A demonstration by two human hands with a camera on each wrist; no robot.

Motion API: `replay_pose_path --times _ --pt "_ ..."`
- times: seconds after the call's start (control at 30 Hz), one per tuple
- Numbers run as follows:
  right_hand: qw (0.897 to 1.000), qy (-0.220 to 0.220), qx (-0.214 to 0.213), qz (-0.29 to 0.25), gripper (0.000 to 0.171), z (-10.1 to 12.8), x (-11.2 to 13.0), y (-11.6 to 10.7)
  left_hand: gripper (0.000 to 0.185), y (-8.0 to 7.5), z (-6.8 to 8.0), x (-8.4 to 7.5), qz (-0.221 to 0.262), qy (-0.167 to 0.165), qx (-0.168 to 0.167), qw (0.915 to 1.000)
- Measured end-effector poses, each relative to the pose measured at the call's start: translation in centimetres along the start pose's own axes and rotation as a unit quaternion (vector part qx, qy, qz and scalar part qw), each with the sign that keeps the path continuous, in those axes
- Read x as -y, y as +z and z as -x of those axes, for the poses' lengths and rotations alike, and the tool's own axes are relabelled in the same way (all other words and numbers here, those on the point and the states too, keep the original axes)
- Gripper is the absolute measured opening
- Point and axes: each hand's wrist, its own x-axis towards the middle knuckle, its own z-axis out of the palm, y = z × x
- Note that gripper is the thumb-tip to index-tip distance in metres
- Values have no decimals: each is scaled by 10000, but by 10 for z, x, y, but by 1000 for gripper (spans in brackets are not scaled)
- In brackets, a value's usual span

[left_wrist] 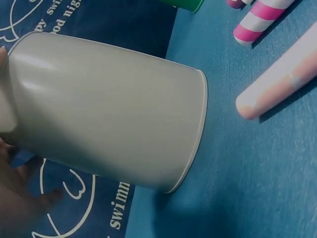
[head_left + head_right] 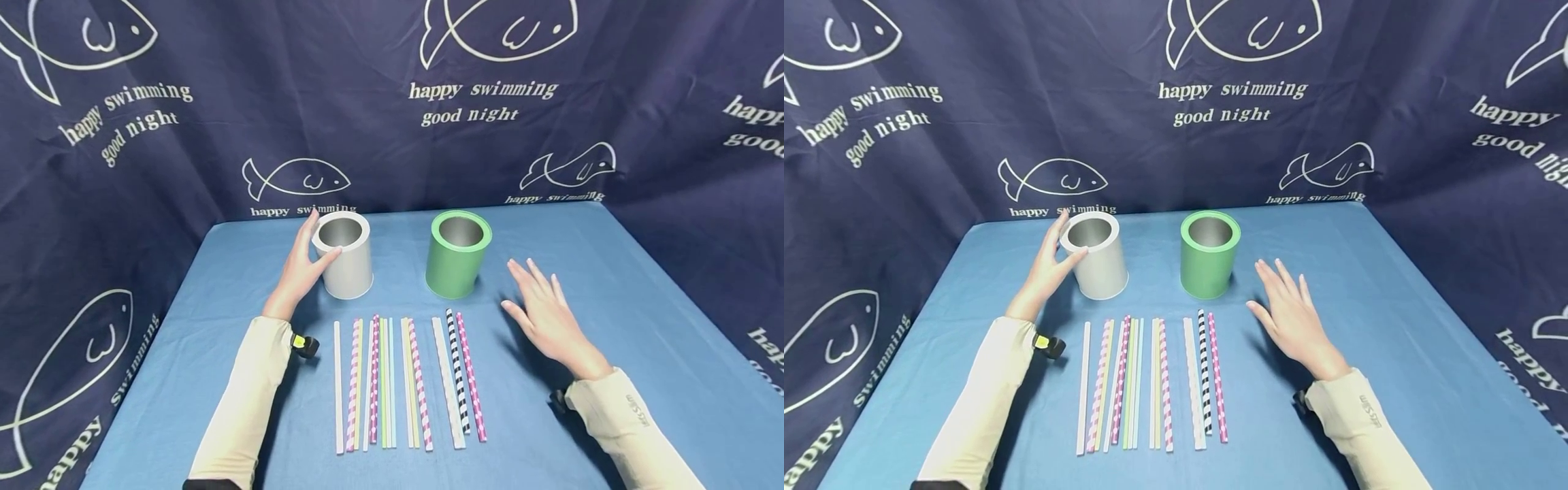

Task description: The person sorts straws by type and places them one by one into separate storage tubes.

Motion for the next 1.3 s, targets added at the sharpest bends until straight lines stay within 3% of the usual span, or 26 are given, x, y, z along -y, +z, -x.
replay_pose_path --times 0.33,0.53,0.7,0.87,1.1,1.3 --pt "9951 482 258 -818 60 0 22 2 82 6 -8 6 539 119 -119 9984" --pt "9897 904 500 -987 37 4 35 8 82 9 -7 6 935 -38 -139 9955" --pt "9855 1172 763 -959 20 4 42 13 79 10 -7 7 933 -162 -181 9953" --pt "9854 1030 922 -998 11 3 48 21 76 10 -8 7 1029 -221 -179 9943" --pt "9837 704 1242 -1094 7 0 65 30 79 10 -9 5 1191 -560 -34 9913" --pt "9857 547 1348 -855 5 -3 73 39 79 12 -10 8 1268 -411 -99 9910"
